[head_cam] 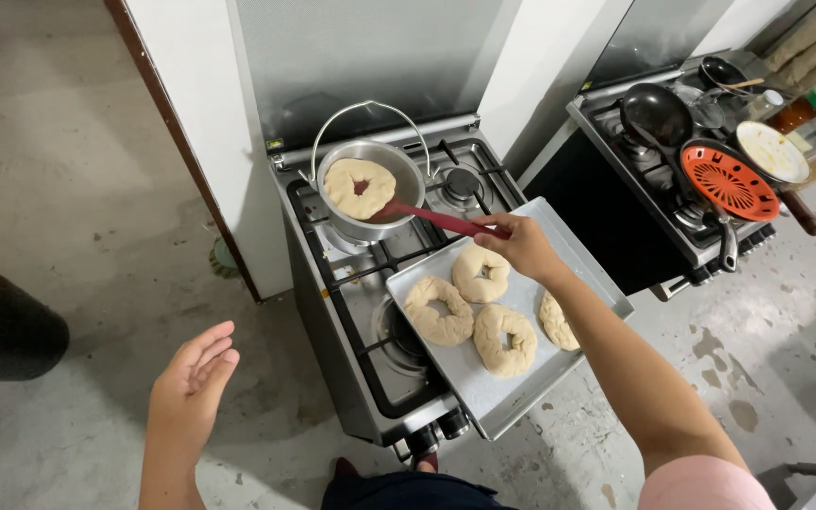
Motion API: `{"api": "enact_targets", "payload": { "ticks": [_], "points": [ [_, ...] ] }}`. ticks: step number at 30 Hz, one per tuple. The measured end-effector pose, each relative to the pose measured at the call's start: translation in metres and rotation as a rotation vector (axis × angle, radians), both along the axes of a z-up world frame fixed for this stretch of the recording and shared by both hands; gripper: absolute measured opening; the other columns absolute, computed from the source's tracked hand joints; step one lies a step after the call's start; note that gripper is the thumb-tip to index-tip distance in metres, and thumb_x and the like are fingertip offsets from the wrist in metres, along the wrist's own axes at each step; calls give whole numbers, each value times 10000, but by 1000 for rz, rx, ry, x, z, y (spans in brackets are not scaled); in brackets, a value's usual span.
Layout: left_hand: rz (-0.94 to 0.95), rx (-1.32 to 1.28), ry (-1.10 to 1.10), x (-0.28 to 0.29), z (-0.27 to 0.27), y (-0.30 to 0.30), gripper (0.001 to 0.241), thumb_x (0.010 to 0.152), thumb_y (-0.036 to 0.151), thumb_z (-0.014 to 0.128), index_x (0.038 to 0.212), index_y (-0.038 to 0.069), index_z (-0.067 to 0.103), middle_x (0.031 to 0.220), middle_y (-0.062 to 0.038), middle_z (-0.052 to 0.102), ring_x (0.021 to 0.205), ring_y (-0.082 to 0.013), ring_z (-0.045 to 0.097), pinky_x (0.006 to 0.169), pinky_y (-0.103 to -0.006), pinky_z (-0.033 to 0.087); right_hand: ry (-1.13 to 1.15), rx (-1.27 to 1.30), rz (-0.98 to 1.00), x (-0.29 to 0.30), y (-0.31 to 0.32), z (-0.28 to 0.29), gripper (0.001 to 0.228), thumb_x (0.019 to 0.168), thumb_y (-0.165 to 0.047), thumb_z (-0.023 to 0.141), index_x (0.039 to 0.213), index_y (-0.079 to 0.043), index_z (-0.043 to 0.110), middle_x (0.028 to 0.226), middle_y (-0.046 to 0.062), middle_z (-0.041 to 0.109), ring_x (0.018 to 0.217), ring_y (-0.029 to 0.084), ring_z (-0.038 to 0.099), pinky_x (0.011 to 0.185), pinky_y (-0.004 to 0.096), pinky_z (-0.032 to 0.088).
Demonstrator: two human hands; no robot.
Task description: Boiling bagel dough in a pot of water on a stove before placing them back on a tray.
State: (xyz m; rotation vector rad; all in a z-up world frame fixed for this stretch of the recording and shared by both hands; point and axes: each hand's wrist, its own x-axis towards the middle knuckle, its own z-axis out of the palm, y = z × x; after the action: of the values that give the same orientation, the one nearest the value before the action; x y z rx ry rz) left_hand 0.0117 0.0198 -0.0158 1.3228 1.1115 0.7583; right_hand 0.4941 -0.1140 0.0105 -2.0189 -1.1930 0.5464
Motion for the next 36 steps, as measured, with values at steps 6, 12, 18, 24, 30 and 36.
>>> {"api": "enact_targets", "payload": {
  "ticks": [6, 12, 18, 24, 30, 36],
  "points": [
    [-20, -7, -6, 3, -4, 2, 405, 932, 155, 670, 1329, 73, 665, 1329, -126, 701, 1237, -193, 655, 1022, -320, 497, 16, -14, -45, -13, -9, 8, 359, 897, -189, 770, 1232, -62, 741, 807, 11, 705, 690, 64, 584, 650, 254, 509],
    [-17, 1, -33, 5, -1, 2, 414, 932, 147, 659, 1338, 66, 656, 1328, -126, 700, 1251, -201, 652, 1040, -327, 494, 73, 22, -113, -34, -15, 28, 348, 901, -181, 758, 1228, -64, 747, 778, -14, 704, 676, 48, 584, 625, 237, 484],
    [-65, 30, -75, 15, -1, 3, 419, 938, 145, 653, 1346, 51, 639, 1357, -115, 684, 1278, -195, 634, 1053, -318, 484, 31, 13, -221, -24, -50, 51, 312, 903, -190, 785, 1185, -56, 783, 732, -13, 616, 635, 71, 496, 586, 245, 407],
    [-117, 41, -108, 35, -13, 5, 411, 945, 100, 658, 1351, 40, 635, 1342, -110, 683, 1263, -189, 635, 1032, -309, 490, 74, 180, -174, 21, -147, 75, 311, 925, -179, 751, 1207, -49, 746, 1008, -25, 748, 885, 38, 636, 820, 208, 524],
    [-181, 94, -57, 78, -4, -6, 397, 949, 78, 659, 1340, 14, 633, 1331, -98, 687, 1243, -173, 642, 1025, -292, 496, -68, -132, -453, 34, -223, 108, 380, 878, -222, 790, 1237, -99, 762, 926, 18, 762, 809, 74, 630, 746, 262, 522],
    [-315, 124, -142, 121, -3, -17, 396, 965, 82, 644, 1346, -20, 620, 1321, -106, 681, 1254, -173, 628, 1041, -295, 484, -222, -358, -500, 66, -256, 78, 372, 878, -326, 799, 1226, -196, 791, 776, 109, 728, 693, 175, 614, 672, 360, 521]
  ]
}}
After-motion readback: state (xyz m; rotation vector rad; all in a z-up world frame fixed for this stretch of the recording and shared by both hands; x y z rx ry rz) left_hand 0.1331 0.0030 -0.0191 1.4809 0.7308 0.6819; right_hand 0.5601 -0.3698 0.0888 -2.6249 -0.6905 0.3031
